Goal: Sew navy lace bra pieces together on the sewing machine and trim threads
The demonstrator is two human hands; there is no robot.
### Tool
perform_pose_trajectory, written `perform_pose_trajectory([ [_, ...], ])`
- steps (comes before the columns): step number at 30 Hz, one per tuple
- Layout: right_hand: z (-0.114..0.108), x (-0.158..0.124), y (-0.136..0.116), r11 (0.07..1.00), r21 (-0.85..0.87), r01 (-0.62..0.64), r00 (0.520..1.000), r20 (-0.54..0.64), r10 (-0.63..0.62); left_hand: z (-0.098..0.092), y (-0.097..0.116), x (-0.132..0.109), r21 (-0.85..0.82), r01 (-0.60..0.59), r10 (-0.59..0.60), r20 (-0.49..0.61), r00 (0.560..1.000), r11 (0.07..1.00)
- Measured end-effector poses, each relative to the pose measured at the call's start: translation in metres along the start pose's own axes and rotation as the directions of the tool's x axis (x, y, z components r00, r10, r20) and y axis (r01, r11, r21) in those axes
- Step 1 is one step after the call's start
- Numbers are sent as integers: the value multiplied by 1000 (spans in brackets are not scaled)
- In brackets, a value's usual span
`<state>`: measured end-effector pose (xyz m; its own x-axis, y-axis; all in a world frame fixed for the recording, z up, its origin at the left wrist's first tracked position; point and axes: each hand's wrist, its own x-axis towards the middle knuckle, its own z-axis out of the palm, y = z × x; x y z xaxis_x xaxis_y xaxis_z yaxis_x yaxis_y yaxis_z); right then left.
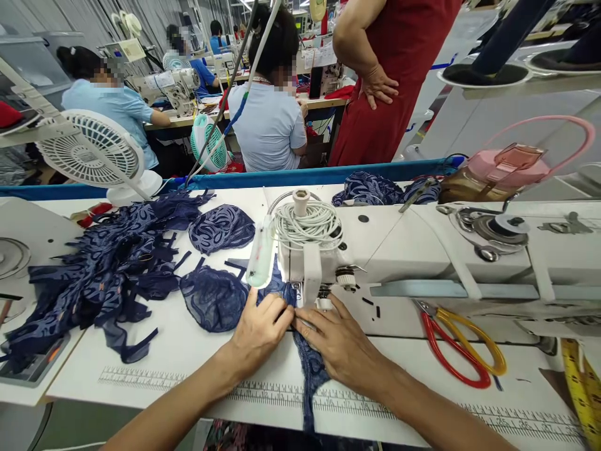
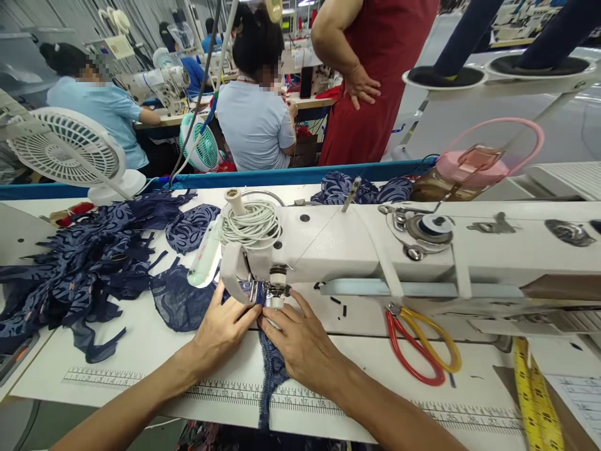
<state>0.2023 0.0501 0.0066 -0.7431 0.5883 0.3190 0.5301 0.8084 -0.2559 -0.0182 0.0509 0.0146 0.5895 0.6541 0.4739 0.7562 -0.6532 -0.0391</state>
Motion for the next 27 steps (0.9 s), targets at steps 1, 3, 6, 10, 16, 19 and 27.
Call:
perform_pose_trajectory([
  [1, 0, -1, 0, 1000, 22, 11, 1000, -6, -11, -1, 0, 0, -4, 0, 0, 12, 1000, 1000],
  [3, 0, -3, -1, 998, 55, 26, 999, -20, -25, -2, 0, 1, -39, 30, -30, 8, 1000, 999],
  [6, -1, -4, -1, 997, 68, 30, 999, -43, -27, -1, 4, 1, -64, 44, -44, -1, 999, 997],
  [10, -3, -4, -2, 999, 31, 33, 998, -57, -31, 3, 11, 0, 4, 21, -21, -28, 999, 1000],
  [16, 0, -2, 2, 1000, -22, 11, 999, -34, -12, 9, 11, 6, 104, -29, 35, -58, 998, 994],
  [19, 3, -1, 5, 998, -59, -4, 999, -41, 1, 15, 8, 12, 124, -9, 13, -31, 999, 992],
  [27, -1, -4, 2, 999, -33, 38, 998, -39, -39, -15, -8, 1, 50, 190, -195, 151, 969, 981],
])
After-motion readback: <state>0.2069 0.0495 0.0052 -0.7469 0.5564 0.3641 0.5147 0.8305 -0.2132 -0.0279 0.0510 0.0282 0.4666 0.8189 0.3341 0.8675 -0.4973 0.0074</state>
